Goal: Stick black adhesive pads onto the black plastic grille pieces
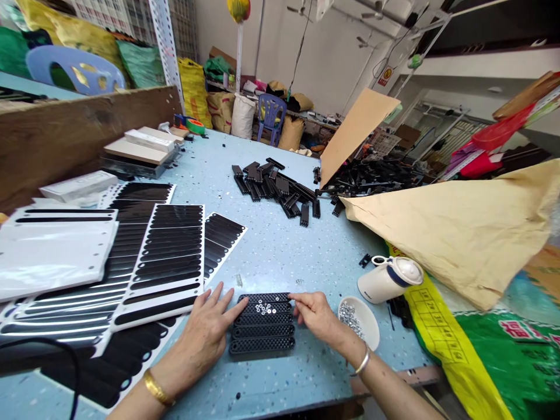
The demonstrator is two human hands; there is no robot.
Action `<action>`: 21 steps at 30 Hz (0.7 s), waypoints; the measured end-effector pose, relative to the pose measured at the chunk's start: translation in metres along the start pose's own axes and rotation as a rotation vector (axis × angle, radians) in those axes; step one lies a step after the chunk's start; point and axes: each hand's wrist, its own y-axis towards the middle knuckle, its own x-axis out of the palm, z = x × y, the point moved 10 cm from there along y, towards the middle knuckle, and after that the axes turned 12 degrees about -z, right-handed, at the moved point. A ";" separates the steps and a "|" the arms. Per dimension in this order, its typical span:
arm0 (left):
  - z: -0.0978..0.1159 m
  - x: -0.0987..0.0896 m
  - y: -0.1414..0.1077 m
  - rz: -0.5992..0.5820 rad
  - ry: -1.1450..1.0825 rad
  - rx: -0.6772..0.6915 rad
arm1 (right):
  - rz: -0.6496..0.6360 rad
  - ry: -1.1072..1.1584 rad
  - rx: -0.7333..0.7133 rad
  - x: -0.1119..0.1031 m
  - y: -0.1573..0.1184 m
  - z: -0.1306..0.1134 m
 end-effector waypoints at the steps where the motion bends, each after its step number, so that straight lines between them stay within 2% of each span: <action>1: 0.000 0.000 0.000 -0.002 -0.007 0.002 | -0.004 -0.014 -0.001 0.001 -0.001 -0.002; 10: 0.002 0.001 0.000 -0.018 0.011 0.022 | -0.093 -0.199 -0.072 -0.002 -0.008 -0.018; 17: 0.004 -0.007 -0.003 -0.060 0.044 0.002 | -0.127 -0.331 -0.106 0.013 -0.011 -0.028; 21: -0.002 -0.008 -0.006 -0.073 0.067 -0.010 | -0.117 -0.326 -0.099 0.013 -0.011 -0.029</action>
